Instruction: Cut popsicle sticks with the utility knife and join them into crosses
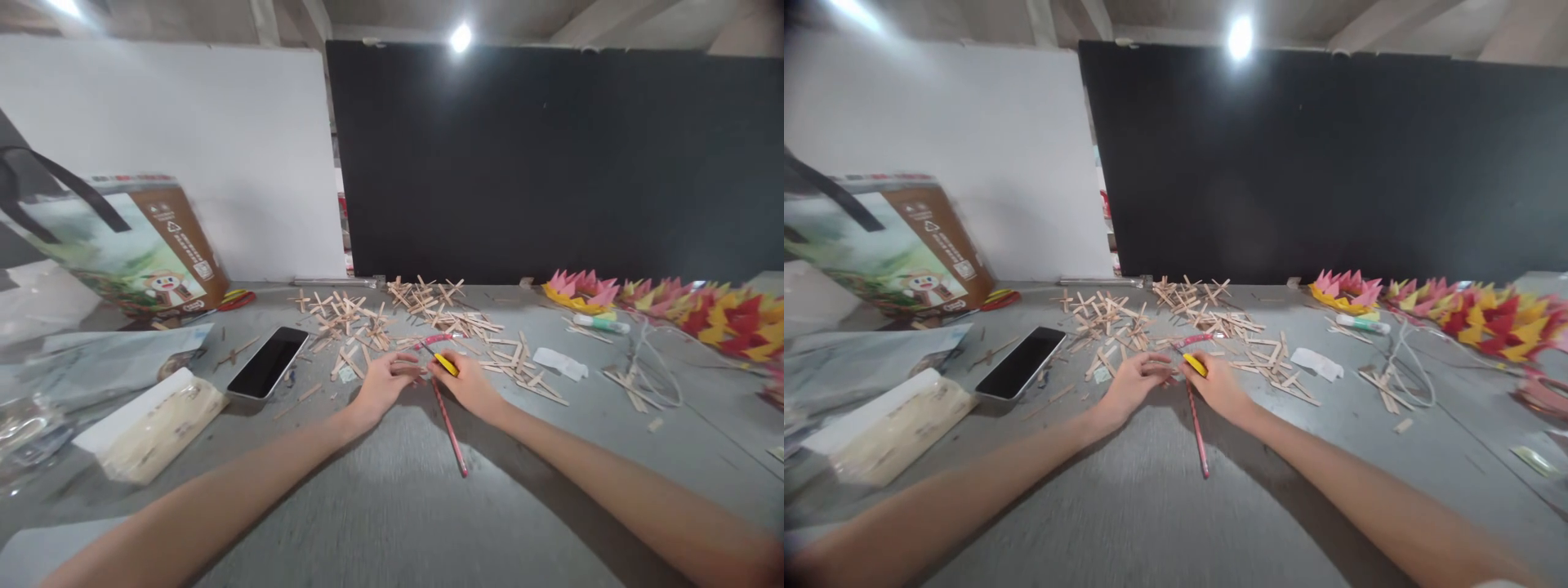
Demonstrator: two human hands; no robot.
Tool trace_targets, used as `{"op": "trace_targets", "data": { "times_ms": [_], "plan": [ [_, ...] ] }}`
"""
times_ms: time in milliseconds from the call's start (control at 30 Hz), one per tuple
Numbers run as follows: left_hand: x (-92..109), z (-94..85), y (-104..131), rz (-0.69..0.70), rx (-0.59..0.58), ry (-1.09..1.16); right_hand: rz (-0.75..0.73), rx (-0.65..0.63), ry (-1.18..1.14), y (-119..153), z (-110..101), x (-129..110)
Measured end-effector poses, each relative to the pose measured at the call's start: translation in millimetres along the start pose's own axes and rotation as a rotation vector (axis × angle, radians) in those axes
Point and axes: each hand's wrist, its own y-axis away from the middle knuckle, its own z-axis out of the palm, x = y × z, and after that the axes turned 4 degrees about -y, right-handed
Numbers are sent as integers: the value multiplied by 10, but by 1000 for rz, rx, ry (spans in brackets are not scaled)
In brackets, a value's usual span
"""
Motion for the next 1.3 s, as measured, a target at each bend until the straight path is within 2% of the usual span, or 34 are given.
{"op": "trace_targets", "data": {
  "times_ms": [100, 167, 300, 500, 600, 733, 833, 900, 1000, 1133, 1300],
  "plan": [
    [-40, 6, -108, -67, 103, 125, -18, 53, 6, -74, 69, 67],
    [-50, 14, -141, -85, 111, 165, -29, 59, 8, -65, 91, 105],
    [-47, 18, -126, -49, 52, 93, -51, 13, 1, -3, 57, 122],
    [-38, 22, -90, -60, 154, 150, -33, -34, -54, 49, 28, 76],
    [-31, 11, -89, -48, 94, 178, -17, -66, -99, 60, 43, 69],
    [-28, 8, -74, -13, -27, 86, 4, -100, -159, 42, 53, 52],
    [-52, 25, -65, 13, 15, 23, 20, -72, -200, 17, 43, 27],
    [-73, 36, -62, -20, 35, 84, 33, -26, -270, 4, 20, 26],
    [-90, 39, -55, -75, -17, 198, -20, 7, -345, -24, -40, 83],
    [-87, 31, -42, -2, -56, 135, -161, 56, -214, -75, -117, 227],
    [-46, 35, -11, 28, -106, 77, -249, 72, -13, -82, -130, 296]
  ]
}}
